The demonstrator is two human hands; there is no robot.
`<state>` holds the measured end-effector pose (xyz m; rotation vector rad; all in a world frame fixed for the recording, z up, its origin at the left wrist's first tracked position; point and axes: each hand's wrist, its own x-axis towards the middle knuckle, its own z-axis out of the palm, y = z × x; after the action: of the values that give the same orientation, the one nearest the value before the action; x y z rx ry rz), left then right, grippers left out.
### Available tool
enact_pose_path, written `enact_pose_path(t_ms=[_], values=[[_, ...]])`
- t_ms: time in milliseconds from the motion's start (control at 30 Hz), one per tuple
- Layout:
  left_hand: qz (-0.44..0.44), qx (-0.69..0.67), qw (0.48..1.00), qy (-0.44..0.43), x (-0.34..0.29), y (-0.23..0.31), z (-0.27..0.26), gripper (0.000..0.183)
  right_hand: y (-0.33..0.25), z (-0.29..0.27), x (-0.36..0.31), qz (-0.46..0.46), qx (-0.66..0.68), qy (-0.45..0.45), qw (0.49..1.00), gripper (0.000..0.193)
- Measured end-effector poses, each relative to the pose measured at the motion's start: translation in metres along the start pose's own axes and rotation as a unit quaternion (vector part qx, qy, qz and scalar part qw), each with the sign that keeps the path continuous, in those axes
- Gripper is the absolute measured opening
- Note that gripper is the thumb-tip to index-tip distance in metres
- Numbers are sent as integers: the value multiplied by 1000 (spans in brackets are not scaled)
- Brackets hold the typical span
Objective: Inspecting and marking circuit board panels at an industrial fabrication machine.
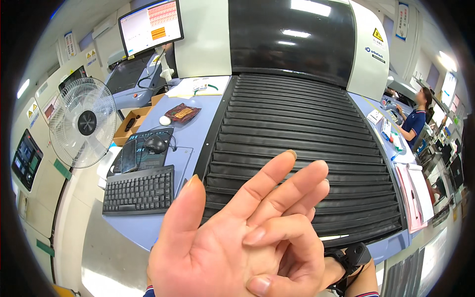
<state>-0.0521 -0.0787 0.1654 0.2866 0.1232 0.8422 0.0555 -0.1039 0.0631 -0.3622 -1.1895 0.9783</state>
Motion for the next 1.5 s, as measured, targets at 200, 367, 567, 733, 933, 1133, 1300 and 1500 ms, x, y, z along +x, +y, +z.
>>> enact_pose_path(t_ms=[200,367,567,733,933,1133,1300,1500], values=[[-52,-44,992,-106,8,-7,-19,79,7,-30,-3,-95,-120,-73,985,50],[-31,-67,992,-99,13,-11,-13,70,12,-8,0,-87,-28,4,996,53],[-94,-57,982,-155,15,5,-25,73,17,-1,1,-92,0,38,995,56],[-39,50,993,-101,9,1,-33,61,19,-1,3,-101,12,47,994,58],[-72,-37,987,-139,13,5,-37,68,20,2,3,-106,24,57,992,61],[-10,48,979,-197,20,0,-52,61,20,3,5,-116,32,65,991,64],[-1,25,977,-214,18,-4,-56,60,22,6,4,-120,44,67,990,67],[11,36,976,-215,23,-10,-62,59,19,-2,2,-132,43,78,987,70]])
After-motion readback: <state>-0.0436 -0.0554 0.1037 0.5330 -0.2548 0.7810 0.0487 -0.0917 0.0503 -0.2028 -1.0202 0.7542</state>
